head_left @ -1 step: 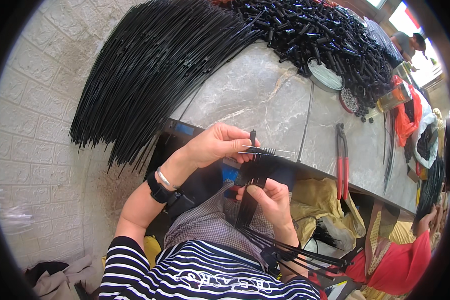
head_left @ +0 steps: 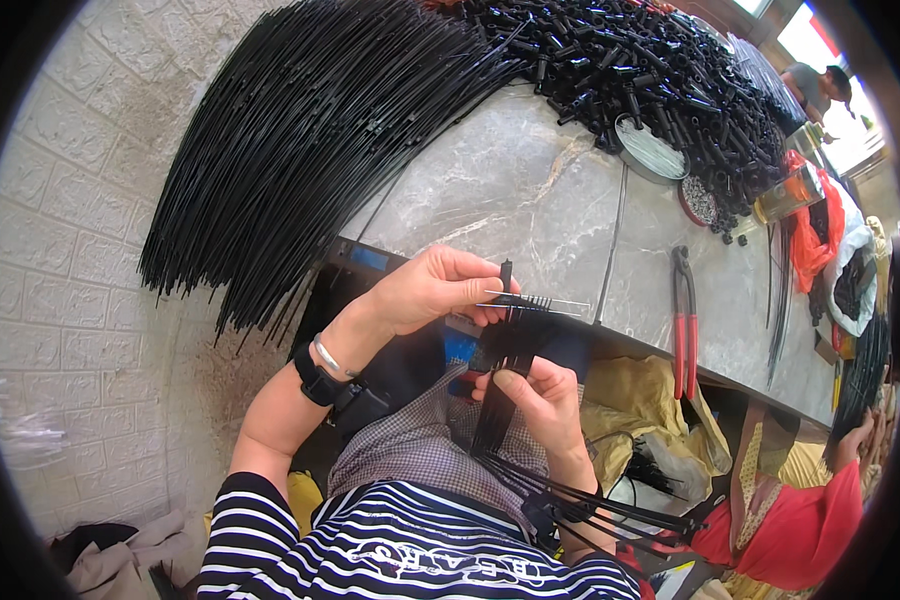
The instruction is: Assembling components for umbrellas at a workstation in a factory setting.
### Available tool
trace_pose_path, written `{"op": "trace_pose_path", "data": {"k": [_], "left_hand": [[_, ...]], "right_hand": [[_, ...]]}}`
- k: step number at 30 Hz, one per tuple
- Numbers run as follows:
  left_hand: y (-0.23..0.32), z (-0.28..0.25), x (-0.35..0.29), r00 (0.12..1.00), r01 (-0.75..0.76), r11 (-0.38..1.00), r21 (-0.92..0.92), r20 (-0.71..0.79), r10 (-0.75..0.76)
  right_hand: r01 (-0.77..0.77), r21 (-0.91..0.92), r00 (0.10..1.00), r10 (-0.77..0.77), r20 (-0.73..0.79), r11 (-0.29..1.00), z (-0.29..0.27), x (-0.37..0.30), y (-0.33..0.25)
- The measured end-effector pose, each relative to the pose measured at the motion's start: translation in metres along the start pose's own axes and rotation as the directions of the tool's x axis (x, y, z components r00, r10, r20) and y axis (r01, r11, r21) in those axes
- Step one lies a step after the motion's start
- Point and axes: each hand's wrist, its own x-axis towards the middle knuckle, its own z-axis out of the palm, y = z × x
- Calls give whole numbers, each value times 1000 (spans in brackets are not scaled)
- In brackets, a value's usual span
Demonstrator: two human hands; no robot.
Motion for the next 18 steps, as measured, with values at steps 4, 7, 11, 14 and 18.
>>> {"op": "trace_pose_path", "data": {"k": [4,7,11,14,18], "left_hand": [[1,0,2,1000,-10,1000,13,3,10],[0,0,4,1000,-13,1000,20,1,13],[-1,-1,4,1000,-14,1000,22,1,14],[0,-1,3,1000,-8,999,31,-5,8],[9,4,-2,1000,21,996,90,-15,-20]], "right_hand": [[-2,11,1000,2,-2,1000,-1,-1,1],[-6,11,1000,6,-2,1000,-2,0,2],[-13,21,1000,13,-7,1000,-1,1,2],[-20,9,999,20,-29,1000,0,1,1],[-34,-4,998,34,-45,999,3,0,2]]}}
